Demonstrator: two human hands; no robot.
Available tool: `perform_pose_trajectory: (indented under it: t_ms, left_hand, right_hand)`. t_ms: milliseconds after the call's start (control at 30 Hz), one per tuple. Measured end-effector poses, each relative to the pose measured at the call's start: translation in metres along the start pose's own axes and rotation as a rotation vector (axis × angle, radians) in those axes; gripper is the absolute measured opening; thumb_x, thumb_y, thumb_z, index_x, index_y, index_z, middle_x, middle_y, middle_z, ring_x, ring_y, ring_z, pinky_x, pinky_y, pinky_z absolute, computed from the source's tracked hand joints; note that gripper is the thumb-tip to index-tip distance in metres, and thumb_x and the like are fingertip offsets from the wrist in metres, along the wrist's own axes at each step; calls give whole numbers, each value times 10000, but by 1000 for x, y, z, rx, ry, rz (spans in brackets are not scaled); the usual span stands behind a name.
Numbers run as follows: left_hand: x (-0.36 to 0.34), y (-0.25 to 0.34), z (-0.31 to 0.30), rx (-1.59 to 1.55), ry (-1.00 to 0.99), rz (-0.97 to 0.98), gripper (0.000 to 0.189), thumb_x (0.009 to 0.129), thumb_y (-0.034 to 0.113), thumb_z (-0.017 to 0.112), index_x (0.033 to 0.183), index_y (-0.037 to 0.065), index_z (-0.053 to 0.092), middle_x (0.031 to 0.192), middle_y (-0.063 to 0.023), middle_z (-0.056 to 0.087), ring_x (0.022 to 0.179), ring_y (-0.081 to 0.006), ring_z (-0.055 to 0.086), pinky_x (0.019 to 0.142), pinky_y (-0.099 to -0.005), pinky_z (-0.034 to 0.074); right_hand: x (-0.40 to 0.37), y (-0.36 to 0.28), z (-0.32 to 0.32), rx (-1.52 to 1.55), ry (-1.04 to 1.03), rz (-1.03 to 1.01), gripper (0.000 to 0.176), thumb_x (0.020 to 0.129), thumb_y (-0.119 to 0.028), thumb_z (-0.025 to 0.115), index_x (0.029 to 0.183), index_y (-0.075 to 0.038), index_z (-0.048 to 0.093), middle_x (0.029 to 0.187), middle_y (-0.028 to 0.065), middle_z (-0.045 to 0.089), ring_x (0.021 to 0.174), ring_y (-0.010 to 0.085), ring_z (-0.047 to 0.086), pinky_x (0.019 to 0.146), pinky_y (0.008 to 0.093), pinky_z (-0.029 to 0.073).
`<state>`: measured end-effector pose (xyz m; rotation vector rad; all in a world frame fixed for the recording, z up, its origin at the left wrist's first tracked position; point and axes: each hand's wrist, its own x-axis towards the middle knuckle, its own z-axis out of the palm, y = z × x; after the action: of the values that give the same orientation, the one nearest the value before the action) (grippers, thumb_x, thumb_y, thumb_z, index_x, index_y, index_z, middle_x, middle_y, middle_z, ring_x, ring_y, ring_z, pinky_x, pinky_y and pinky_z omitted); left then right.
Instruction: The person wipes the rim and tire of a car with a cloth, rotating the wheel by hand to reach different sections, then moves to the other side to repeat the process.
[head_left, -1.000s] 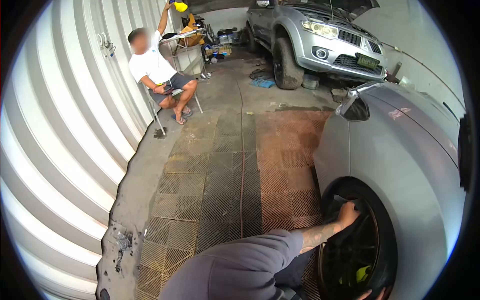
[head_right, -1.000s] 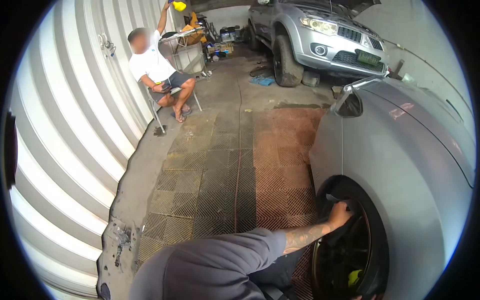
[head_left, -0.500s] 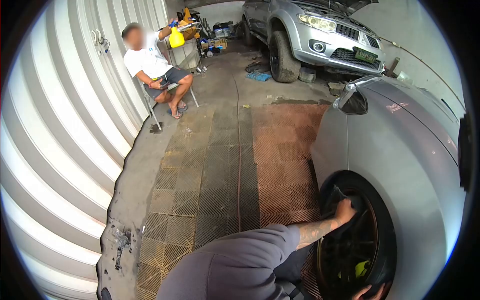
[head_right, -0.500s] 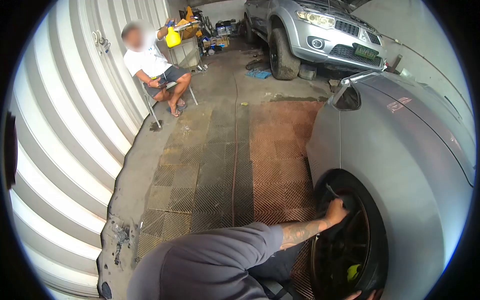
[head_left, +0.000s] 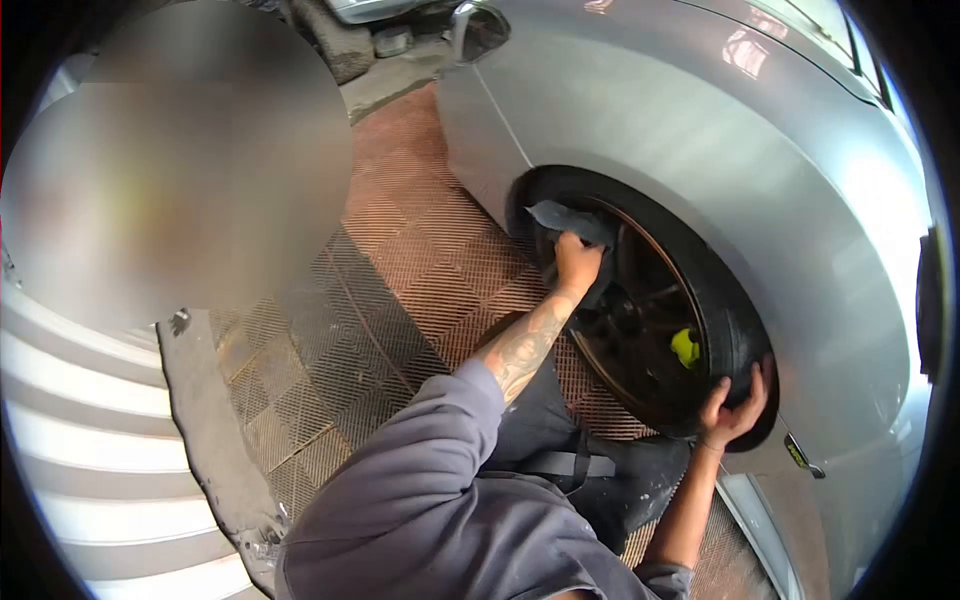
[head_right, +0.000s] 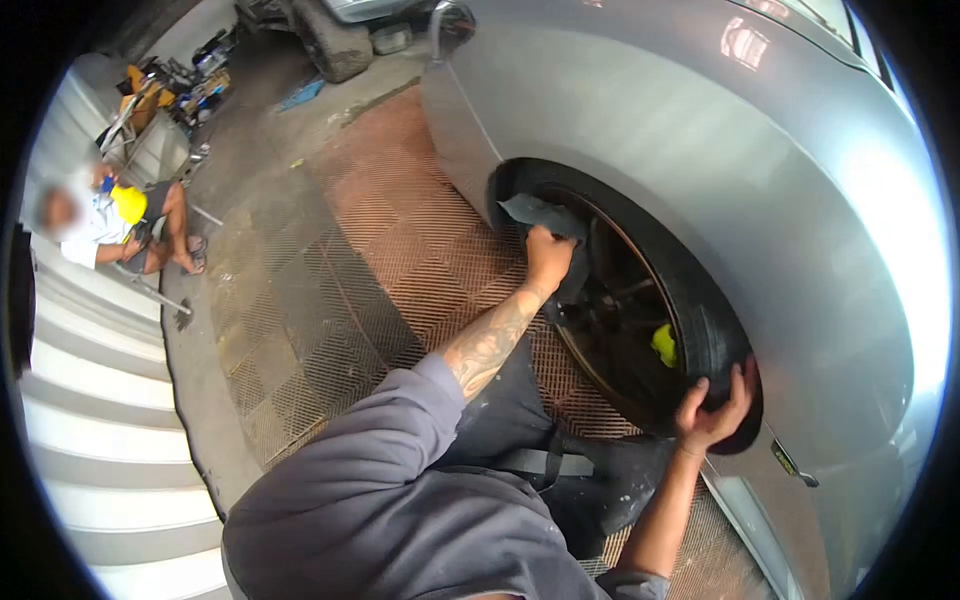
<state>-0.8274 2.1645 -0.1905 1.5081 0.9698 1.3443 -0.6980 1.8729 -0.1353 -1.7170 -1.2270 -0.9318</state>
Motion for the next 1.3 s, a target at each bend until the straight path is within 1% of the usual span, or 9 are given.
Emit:
perform_pose_trajectory:
  t_ms: [333,467,600,633,733,867,933,1200,1300]
  left_hand:
    - [24,-16,-2,-289,20,-145,137,805,51,596,790,-85,600,677,-135,635,649,-174,582,583,-361,443]
    - [22,-47,29,-226,112,-386,246,882,165,520,905,-53,633,888,-96,664,837,-183,591,727,-375,461]
    - [34,-94,39,-654,148,-638,268,895,161,505,1020,-36,636,1027,-102,656,997,-173,558,845,-371,431]
    - [38,-96,24,-683,-175,-499,261,866,154,571,1014,-38,669,996,-104,683,936,-156,594,808,-351,460]
    - [23,-27,16,-403,-184,-330,237,827,157,649,946,-43,698,907,-87,701,811,-146,619,718,-329,480]
    - [32,-33,27,-36,-24,-219,249,783,136,699,921,-70,678,818,-171,695,725,-162,635,692,-323,486]
    - [34,-32,29,-49,161,211,215,774,147,695,810,-64,677,694,-211,655,631,-264,649,625,-367,477]
    - [26,-33,6,80,-114,-206,208,784,119,697,881,-64,680,804,-188,693,698,-222,644,664,-369,484]
    - [19,-52,-13,-320,-109,-231,163,804,50,669,938,-42,678,898,-105,696,782,-192,638,732,-333,497]
  right_hand:
    - [1,-7,-2,-35,-14,26,388,862,-184,600,1177,32,537,1255,262,559,1158,408,543,1017,463,392]
    - [1,-6,1,-7,16,8,376,869,-183,592,1171,34,540,1250,263,563,1149,411,549,1010,470,399]
    - [-2,-3,1,5,-4,18,371,867,-173,596,1171,34,547,1245,259,569,1151,410,550,1011,471,400]
    - [-1,-1,1,13,-1,2,375,862,-169,599,1176,29,550,1241,252,574,1151,409,552,1015,471,398]
    - [-2,-1,1,16,-4,14,374,857,-160,600,1177,27,551,1240,250,577,1152,410,552,1018,468,396]
    - [-4,-5,-2,39,-37,83,364,848,-142,599,1164,34,567,1251,261,568,1163,414,545,1020,464,395]
    - [-6,0,1,99,13,77,367,847,-132,600,1166,45,568,1257,269,563,1167,414,543,1021,464,392]
    - [-3,-4,-2,85,13,31,366,864,-140,599,1169,59,564,1240,275,575,1169,413,547,1012,459,400]
    - [-4,-1,-2,99,13,39,354,870,-139,595,1161,59,565,1235,270,579,1153,409,558,1008,454,405]
